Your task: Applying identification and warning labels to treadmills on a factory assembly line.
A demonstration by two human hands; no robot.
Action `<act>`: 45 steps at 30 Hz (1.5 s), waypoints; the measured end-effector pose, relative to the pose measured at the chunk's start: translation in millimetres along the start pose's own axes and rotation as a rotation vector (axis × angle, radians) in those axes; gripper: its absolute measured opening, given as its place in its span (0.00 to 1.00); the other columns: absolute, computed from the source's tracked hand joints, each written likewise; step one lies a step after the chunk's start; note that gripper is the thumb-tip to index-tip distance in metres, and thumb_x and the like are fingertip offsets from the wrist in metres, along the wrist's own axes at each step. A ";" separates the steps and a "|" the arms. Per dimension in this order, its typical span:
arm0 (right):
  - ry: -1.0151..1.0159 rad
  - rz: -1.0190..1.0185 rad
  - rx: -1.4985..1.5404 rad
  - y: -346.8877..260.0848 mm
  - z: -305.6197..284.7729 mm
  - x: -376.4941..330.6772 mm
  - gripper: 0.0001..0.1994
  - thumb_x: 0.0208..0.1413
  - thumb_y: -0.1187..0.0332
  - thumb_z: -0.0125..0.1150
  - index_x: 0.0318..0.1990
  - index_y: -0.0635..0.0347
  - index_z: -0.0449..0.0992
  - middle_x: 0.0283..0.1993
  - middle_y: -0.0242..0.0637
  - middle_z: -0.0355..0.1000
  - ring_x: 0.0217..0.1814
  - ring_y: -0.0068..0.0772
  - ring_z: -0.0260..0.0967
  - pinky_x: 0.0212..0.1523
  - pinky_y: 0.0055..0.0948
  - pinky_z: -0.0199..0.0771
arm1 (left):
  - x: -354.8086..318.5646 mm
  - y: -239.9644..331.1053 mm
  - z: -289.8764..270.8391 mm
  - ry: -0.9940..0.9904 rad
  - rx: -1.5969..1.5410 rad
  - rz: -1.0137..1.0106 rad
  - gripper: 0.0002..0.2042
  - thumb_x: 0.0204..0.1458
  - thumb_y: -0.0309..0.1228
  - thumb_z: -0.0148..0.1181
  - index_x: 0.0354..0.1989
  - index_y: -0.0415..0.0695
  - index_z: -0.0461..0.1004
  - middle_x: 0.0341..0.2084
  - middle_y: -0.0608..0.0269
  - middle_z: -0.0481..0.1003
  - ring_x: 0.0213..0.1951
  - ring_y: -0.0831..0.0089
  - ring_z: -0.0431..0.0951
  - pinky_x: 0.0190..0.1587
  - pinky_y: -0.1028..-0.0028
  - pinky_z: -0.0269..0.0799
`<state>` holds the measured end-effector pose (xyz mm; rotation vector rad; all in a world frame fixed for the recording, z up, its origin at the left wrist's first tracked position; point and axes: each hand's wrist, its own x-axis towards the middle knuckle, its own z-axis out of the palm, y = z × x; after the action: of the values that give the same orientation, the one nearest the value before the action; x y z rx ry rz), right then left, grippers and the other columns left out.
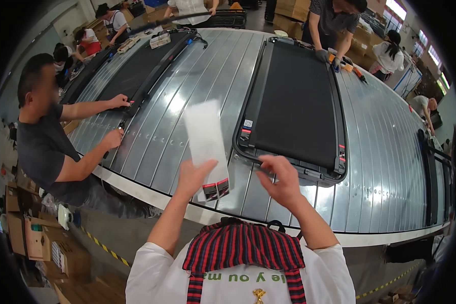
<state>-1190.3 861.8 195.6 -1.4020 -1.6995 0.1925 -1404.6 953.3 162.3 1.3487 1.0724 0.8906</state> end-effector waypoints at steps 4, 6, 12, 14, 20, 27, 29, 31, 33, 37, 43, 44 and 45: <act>0.153 -0.008 -0.014 1.0 -12.2 16.6 0.32 0.33 0.74 0.66 0.51 0.59 0.60 0.44 0.39 0.65 0.49 0.43 0.60 0.49 0.35 0.61 | -7.3 5.9 -1.7 -0.175 -0.053 0.038 0.12 0.43 0.28 0.61 0.36 0.36 0.74 0.29 0.63 0.75 0.32 0.80 0.73 0.36 0.78 0.68; 0.201 -0.063 -0.083 -3.0 -21.0 30.9 0.34 0.32 0.73 0.67 0.52 0.60 0.59 0.47 0.39 0.65 0.52 0.44 0.58 0.52 0.37 0.58 | -7.8 4.4 -1.6 -0.227 -0.031 0.025 0.11 0.43 0.28 0.61 0.36 0.36 0.75 0.29 0.64 0.75 0.32 0.80 0.72 0.36 0.78 0.68; 0.041 -0.182 -0.156 -22.9 -37.6 54.7 0.36 0.31 0.71 0.69 0.53 0.59 0.59 0.48 0.38 0.65 0.53 0.44 0.57 0.53 0.37 0.55 | -8.9 1.4 0.3 -0.348 -0.037 -0.070 0.10 0.43 0.26 0.61 0.35 0.37 0.75 0.28 0.65 0.75 0.31 0.81 0.72 0.32 0.80 0.69; -0.127 -0.151 -0.082 -22.0 -36.0 55.1 0.36 0.33 0.71 0.67 0.54 0.55 0.57 0.43 0.36 0.68 0.49 0.43 0.61 0.49 0.36 0.59 | -11.9 -9.8 3.4 -0.341 0.005 -0.048 0.09 0.43 0.27 0.61 0.33 0.38 0.75 0.24 0.67 0.74 0.25 0.83 0.72 0.24 0.81 0.68; -0.370 -0.066 -0.071 -16.7 -21.8 43.5 0.29 0.41 0.76 0.59 0.54 0.54 0.57 0.27 0.39 0.69 0.29 0.45 0.67 0.29 0.35 0.65 | -16.1 -33.9 -2.5 -0.392 0.110 -0.187 0.10 0.42 0.31 0.62 0.32 0.40 0.75 0.17 0.69 0.71 0.18 0.84 0.67 0.20 0.82 0.64; -0.437 -0.119 -0.257 -37.9 -17.1 49.3 0.25 0.40 0.72 0.62 0.49 0.53 0.63 0.23 0.37 0.69 0.25 0.41 0.67 0.25 0.32 0.66 | -20.8 -30.3 -3.4 -0.453 0.195 -0.083 0.12 0.45 0.36 0.60 0.35 0.43 0.75 0.24 0.63 0.75 0.27 0.76 0.73 0.30 0.74 0.70; -0.384 -0.250 -0.371 -62.5 -35.7 64.4 0.23 0.39 0.70 0.63 0.46 0.56 0.65 0.22 0.35 0.68 0.23 0.38 0.66 0.24 0.31 0.65 | -18.5 -40.2 -8.4 -0.394 0.500 0.122 0.11 0.46 0.38 0.57 0.34 0.47 0.75 0.25 0.59 0.75 0.27 0.66 0.74 0.32 0.71 0.68; -0.339 -0.471 -0.483 -99.0 -53.1 77.3 0.20 0.37 0.67 0.64 0.40 0.62 0.68 0.21 0.33 0.67 0.20 0.33 0.65 0.21 0.29 0.63 | -27.0 -50.7 -19.6 -0.341 0.519 0.163 0.10 0.46 0.38 0.56 0.34 0.48 0.75 0.25 0.59 0.74 0.27 0.63 0.73 0.31 0.70 0.68; -0.340 -0.610 -0.490 -149.3 -64.4 82.8 0.17 0.38 0.66 0.64 0.35 0.66 0.70 0.21 0.31 0.68 0.17 0.28 0.63 0.19 0.25 0.60 | -41.4 -54.0 -31.8 -0.287 0.550 0.251 0.09 0.46 0.37 0.55 0.32 0.49 0.75 0.24 0.59 0.73 0.29 0.60 0.73 0.30 0.68 0.67; -0.308 -0.648 -0.633 -220.7 -100.7 61.5 0.14 0.53 0.62 0.49 0.39 0.65 0.70 0.19 0.30 0.64 0.19 0.23 0.60 0.16 0.21 0.59 | -32.9 -51.3 -14.7 -0.362 0.535 0.359 0.09 0.45 0.37 0.55 0.33 0.50 0.75 0.25 0.60 0.73 0.28 0.59 0.72 0.29 0.67 0.67; -0.224 -0.261 -0.070 -237.9 -61.8 74.2 0.10 0.47 0.68 0.52 0.29 0.70 0.70 0.14 0.29 0.57 0.15 0.22 0.55 0.15 0.20 0.54 | -45.5 -58.3 -33.7 -0.413 0.619 0.345 0.09 0.45 0.36 0.53 0.34 0.53 0.75 0.26 0.61 0.73 0.30 0.61 0.73 0.31 0.67 0.68; -0.400 -0.606 -0.339 -238.9 -67.9 83.6 0.10 0.42 0.70 0.53 0.28 0.71 0.70 0.13 0.30 0.57 0.15 0.22 0.55 0.14 0.20 0.53 | -44.7 -72.8 -36.1 -0.392 0.596 0.386 0.08 0.44 0.34 0.55 0.34 0.50 0.75 0.26 0.61 0.74 0.29 0.62 0.73 0.29 0.68 0.68; -0.578 -0.943 -0.617 -243.1 -71.6 90.4 0.10 0.37 0.71 0.54 0.26 0.71 0.70 0.13 0.30 0.57 0.15 0.22 0.55 0.14 0.19 0.53 | -43.3 -83.8 -36.7 -0.376 0.571 0.431 0.08 0.44 0.31 0.57 0.33 0.47 0.75 0.25 0.61 0.74 0.27 0.63 0.74 0.27 0.70 0.68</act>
<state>-1308.2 825.7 434.8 -0.8013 -2.8891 -0.5489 -1460.2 918.6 85.2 2.1842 0.7738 0.6048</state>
